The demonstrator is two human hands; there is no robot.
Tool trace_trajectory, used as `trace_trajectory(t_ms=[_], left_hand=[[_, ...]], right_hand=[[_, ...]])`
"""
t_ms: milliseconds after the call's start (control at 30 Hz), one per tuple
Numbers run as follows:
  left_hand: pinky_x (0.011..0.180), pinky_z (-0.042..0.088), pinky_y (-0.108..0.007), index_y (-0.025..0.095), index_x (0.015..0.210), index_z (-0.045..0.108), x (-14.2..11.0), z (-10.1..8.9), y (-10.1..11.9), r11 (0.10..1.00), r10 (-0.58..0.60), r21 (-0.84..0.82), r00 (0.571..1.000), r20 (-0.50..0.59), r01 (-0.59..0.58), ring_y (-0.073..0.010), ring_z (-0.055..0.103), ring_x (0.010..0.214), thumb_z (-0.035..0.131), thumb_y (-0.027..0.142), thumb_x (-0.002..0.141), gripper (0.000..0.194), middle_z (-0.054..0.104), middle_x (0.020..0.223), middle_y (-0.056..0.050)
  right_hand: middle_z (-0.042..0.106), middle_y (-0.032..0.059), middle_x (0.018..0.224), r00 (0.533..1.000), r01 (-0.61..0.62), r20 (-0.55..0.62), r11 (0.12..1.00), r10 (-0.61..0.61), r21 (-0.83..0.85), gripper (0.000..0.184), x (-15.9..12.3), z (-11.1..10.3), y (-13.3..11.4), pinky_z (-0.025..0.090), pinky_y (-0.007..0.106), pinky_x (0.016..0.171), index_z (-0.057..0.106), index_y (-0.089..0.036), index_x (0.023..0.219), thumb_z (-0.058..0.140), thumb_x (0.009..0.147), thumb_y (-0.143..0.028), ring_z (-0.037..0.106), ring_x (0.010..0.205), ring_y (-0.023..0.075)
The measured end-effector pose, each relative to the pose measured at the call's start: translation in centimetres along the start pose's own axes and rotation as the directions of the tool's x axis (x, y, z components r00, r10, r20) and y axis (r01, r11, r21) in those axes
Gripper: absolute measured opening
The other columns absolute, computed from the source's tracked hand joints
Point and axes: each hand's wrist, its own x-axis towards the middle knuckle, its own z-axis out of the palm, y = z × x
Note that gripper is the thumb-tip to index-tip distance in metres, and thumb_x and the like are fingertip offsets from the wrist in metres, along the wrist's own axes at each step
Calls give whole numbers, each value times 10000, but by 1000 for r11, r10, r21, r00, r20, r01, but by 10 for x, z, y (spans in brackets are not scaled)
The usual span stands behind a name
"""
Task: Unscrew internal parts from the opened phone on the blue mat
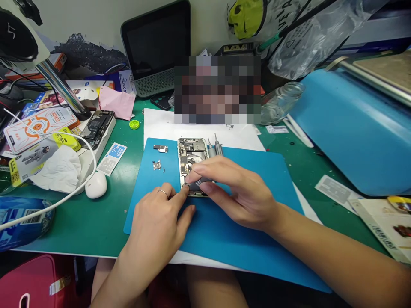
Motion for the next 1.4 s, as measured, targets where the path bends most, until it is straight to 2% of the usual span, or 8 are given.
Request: trace_trajectory(t_ms=[200,367,567,667,933,1400], left_hand=[[646,454,-329,268,1276,705,0,1,0,1000,8,8,1000,-14,-7,-206,654,789,630,332,1007,286,644,919,-8],[644,447,-332,264,1244,721,-1,1,0,1000,5,6,1000,-15,-5,-207,653,785,627,332,1009,262,646,912,-10],[649,451,-342,243,1138,751,-2,1,0,1000,-1,-12,1000,-15,1,-209,656,791,630,322,1006,196,659,930,-16],[646,449,-345,243,1178,743,-1,2,0,1000,5,-14,1000,-22,-5,-211,656,783,637,314,1002,217,657,922,-15],[636,433,-332,268,1281,705,0,2,0,1000,13,9,999,-30,-13,-205,640,765,637,319,1003,290,637,890,-8],[652,449,-331,234,1023,755,-1,1,0,1000,-5,0,1000,-13,5,-202,650,789,633,318,1004,149,639,900,-12]], right_hand=[[787,67,1063,1000,-28,4,999,28,36,578,-2,1,0,603,307,852,536,-233,1501,572,968,-13,731,920,166],[790,67,1027,1000,-5,9,999,5,34,570,-2,1,0,598,329,842,521,-234,1513,568,980,-37,729,894,174],[787,98,1172,1000,-8,24,999,7,38,627,-3,1,-1,597,336,919,472,-231,1550,549,966,-16,737,1030,181],[787,96,1159,999,-19,42,998,17,52,623,-3,1,-2,597,327,938,479,-228,1542,554,965,-4,729,1031,173],[787,78,1123,998,-53,23,996,51,70,577,-3,2,-2,610,317,872,531,-237,1492,576,963,-11,728,938,170],[797,56,1041,1000,-7,6,1000,7,21,526,-2,3,-2,616,338,838,519,-242,1482,564,992,-55,739,908,176]])
